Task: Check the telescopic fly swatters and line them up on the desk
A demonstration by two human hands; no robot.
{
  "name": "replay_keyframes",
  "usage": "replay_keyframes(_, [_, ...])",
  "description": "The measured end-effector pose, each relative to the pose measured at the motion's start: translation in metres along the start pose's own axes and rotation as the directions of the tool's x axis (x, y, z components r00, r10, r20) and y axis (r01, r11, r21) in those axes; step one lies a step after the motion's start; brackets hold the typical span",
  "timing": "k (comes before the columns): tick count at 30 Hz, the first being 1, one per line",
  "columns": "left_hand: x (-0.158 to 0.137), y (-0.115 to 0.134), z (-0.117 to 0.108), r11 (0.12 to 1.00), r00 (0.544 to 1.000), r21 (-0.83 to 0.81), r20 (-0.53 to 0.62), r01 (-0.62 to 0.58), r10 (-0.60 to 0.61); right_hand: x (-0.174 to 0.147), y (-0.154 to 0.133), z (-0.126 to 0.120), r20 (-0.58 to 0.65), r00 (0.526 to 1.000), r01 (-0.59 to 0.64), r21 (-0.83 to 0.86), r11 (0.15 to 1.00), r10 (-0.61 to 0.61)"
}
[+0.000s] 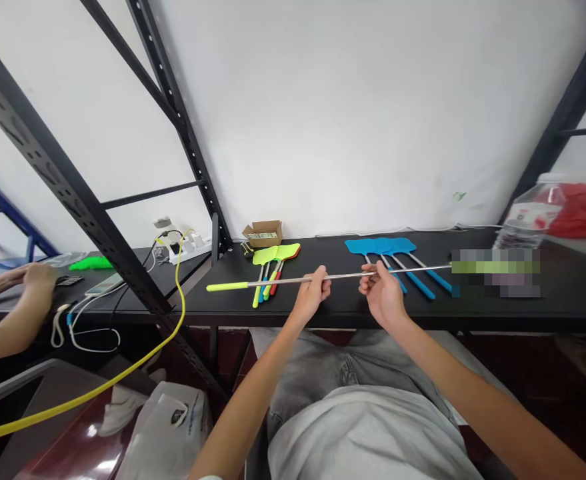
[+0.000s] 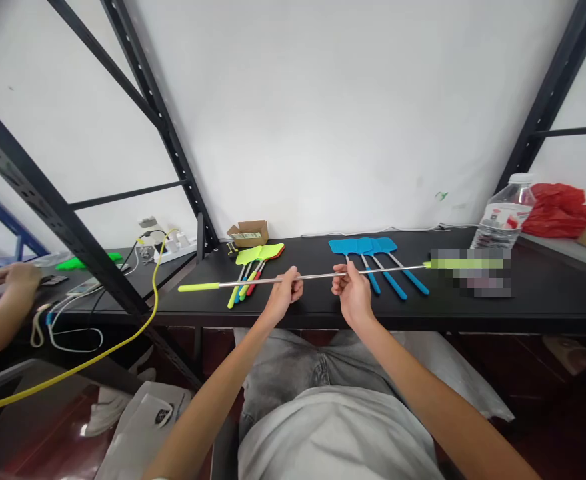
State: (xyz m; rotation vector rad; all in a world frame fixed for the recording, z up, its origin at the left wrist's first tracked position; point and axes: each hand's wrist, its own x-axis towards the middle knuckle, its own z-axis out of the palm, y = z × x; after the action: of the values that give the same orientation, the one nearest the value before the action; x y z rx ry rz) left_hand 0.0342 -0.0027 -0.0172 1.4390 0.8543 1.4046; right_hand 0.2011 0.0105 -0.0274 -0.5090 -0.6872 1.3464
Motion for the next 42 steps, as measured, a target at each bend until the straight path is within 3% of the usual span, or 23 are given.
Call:
replay_keyframes(2, [-0.002, 0.002, 0.002, 0.998, 0.997, 0.064, 0.071, 0.005, -0.009, 0.000, 0.001, 0.000, 0.004, 1.000, 0.004, -0.011, 1.000, -0.004])
replay_keyframes(4, [-0.002, 0.002, 0.001, 1.000, 0.999, 0.031, 0.054, 0.004, -0.005, 0.000, 0.002, -0.001, 0.003, 1.000, 0.012, -0.016, 1.000, -0.012])
replay_keyframes(10, [0.005, -0.003, -0.005, 0.970, 0.991, -0.245, -0.130, 0.001, -0.033, -0.001, 0.001, -0.001, 0.023, 0.999, 0.024, -0.031, 0.999, -0.023])
replay_keyframes(16, [0.007, 0.001, -0.006, 0.928, 0.947, -0.370, -0.310, -0.042, -0.081, -0.002, -0.001, 0.001, 0.018, 0.999, 0.037, -0.031, 0.999, -0.037])
replay_keyframes(21, [0.006, 0.002, -0.008, 0.886, 0.921, -0.443, -0.386, -0.138, -0.050, -0.002, -0.003, 0.001, -0.012, 0.999, 0.041, 0.031, 0.999, -0.040])
replay_keyframes(25, [0.006, 0.002, -0.009, 0.868, 0.916, -0.468, -0.399, -0.167, -0.039, -0.001, -0.002, 0.000, -0.002, 0.998, 0.061, 0.027, 0.998, -0.061])
replay_keyframes(31, [0.006, -0.004, -0.005, 0.941, 0.973, -0.335, -0.228, -0.054, -0.025, -0.006, 0.003, 0.002, 0.131, 0.986, 0.120, -0.152, 0.981, -0.100])
replay_keyframes(34, [0.006, -0.005, -0.005, 0.943, 0.974, -0.329, -0.227, -0.046, -0.031, -0.008, 0.005, 0.004, 0.174, 0.980, 0.128, -0.187, 0.974, -0.096])
replay_keyframes(38, [0.007, -0.004, -0.008, 0.911, 0.942, -0.401, -0.333, -0.097, -0.047, -0.002, -0.002, 0.001, 0.082, 0.991, 0.115, -0.118, 0.986, -0.106])
replay_keyframes(42, [0.008, -0.004, -0.009, 0.909, 0.935, -0.401, -0.351, -0.111, -0.040, 0.012, -0.022, -0.008, -0.030, 0.984, 0.177, -0.055, 0.983, -0.178])
